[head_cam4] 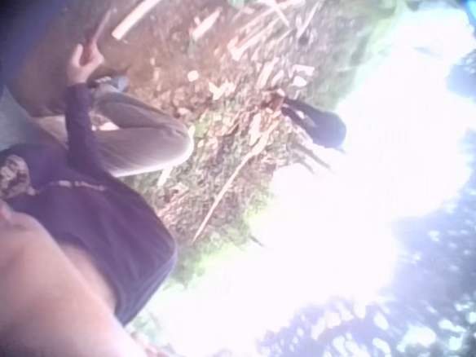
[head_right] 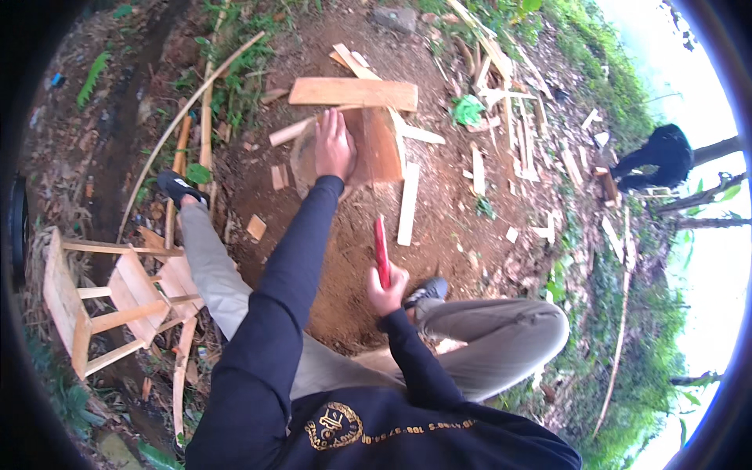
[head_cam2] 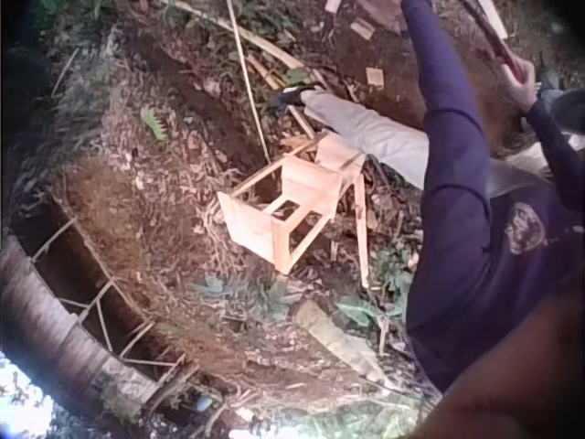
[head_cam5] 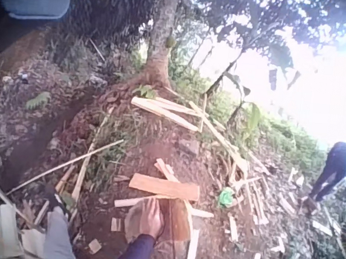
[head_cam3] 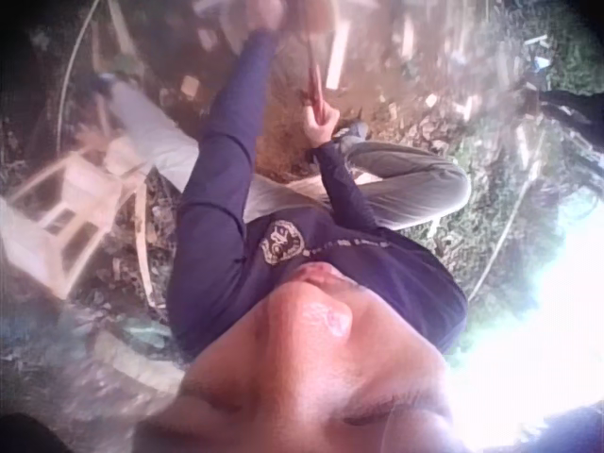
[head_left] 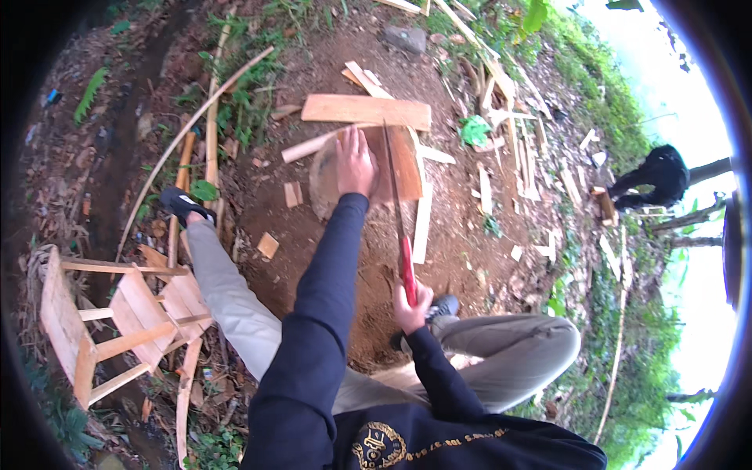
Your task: The person uses a red hand saw to cut a rectangular piece of wood placed on a tree stump. They hold the wood steady with their left hand while sawing with their right hand, creating smaller pieces of wood.
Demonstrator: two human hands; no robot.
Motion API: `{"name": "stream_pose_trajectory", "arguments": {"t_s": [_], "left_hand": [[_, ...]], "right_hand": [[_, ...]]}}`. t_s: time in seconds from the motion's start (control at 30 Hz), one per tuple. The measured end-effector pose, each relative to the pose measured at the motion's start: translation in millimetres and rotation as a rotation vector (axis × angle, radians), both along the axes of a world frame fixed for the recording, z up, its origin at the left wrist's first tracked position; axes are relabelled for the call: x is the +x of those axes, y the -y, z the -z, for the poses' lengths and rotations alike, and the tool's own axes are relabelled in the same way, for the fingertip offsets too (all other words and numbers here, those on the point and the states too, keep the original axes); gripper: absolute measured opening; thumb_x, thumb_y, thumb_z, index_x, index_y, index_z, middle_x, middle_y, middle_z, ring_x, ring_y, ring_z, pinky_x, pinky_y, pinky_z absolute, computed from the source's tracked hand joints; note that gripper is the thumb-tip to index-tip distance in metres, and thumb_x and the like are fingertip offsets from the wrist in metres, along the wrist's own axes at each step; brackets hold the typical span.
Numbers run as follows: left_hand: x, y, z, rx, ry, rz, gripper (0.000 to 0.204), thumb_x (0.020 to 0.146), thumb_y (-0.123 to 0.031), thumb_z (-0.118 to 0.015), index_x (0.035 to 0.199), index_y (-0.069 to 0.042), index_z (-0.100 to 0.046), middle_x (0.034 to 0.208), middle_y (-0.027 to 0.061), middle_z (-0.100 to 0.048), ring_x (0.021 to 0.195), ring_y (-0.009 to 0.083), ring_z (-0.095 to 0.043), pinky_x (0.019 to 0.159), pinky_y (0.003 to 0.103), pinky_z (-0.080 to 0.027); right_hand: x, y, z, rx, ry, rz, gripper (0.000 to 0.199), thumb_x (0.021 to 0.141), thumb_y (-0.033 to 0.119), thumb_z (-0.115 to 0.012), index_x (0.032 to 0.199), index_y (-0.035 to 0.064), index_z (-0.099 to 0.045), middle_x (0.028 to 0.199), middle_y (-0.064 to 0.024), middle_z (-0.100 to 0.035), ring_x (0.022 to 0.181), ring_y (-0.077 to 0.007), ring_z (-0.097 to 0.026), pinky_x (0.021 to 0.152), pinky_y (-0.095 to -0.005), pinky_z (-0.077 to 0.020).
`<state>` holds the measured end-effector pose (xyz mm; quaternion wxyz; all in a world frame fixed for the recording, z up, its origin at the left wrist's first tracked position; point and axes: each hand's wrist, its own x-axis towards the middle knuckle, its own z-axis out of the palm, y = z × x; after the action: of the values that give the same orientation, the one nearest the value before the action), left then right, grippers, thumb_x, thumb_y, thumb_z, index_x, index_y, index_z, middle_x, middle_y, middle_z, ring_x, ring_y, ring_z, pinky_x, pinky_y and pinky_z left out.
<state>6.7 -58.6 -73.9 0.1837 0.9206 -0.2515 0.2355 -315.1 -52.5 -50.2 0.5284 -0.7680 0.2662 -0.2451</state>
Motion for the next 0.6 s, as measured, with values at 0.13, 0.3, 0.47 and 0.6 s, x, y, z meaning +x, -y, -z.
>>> {"name": "stream_pose_trajectory", "arguments": {"t_s": [0.13, 0.3, 0.47, 0.6], "left_hand": [[-17, 10, 2, -0.003, 0.026, -0.007, 0.050, 0.098, -0.022, -0.040, 0.139, 0.004, -0.051, 0.147, 0.0173, -0.049, 0.143, 0.0297, -0.038, 0.120, 0.047, -0.026], [5, -6, 7, -0.097, 0.049, 0.022, 0.045, 0.098, -0.018, -0.042, 0.134, 0.007, -0.053, 0.145, 0.0207, -0.050, 0.140, 0.0331, -0.041, 0.118, 0.049, -0.029], [-3, 9, -2, -0.172, 0.024, 0.049, 0.047, 0.097, -0.018, -0.045, 0.136, 0.006, -0.052, 0.145, 0.0195, -0.050, 0.141, 0.0322, -0.041, 0.118, 0.049, -0.029], [-8, 4, -3, -0.158, -0.007, 0.050, 0.045, 0.098, -0.018, -0.044, 0.135, 0.006, -0.053, 0.145, 0.0204, -0.050, 0.140, 0.0333, -0.042, 0.118, 0.049, -0.029]], "right_hand": [[22, 2, 5, -0.099, -0.035, 0.049, 0.024, 0.080, 0.016, -0.067, 0.065, 0.0055, -0.051, 0.049, -0.0055, -0.046, 0.041, -0.0208, -0.044, 0.047, -0.0381, -0.0343], [8, -26, -28, 0.136, 0.028, 0.029, 0.012, 0.082, 0.010, -0.065, 0.073, 0.0039, -0.060, 0.050, -0.0014, -0.044, 0.048, -0.0055, -0.048, 0.046, -0.0286, -0.0384], [11, 11, -10, 0.077, 0.046, 0.011, 0.015, 0.085, 0.009, -0.065, 0.073, 0.0020, -0.059, 0.054, 0.0056, -0.044, 0.049, -0.0051, -0.039, 0.047, -0.0291, -0.0337], [20, 27, -5, 0.116, 0.094, -0.023, 0.012, 0.084, 0.008, -0.068, 0.076, 0.0013, -0.063, 0.053, 0.0027, -0.046, 0.048, -0.0055, -0.042, 0.046, -0.0299, -0.0354]]}}
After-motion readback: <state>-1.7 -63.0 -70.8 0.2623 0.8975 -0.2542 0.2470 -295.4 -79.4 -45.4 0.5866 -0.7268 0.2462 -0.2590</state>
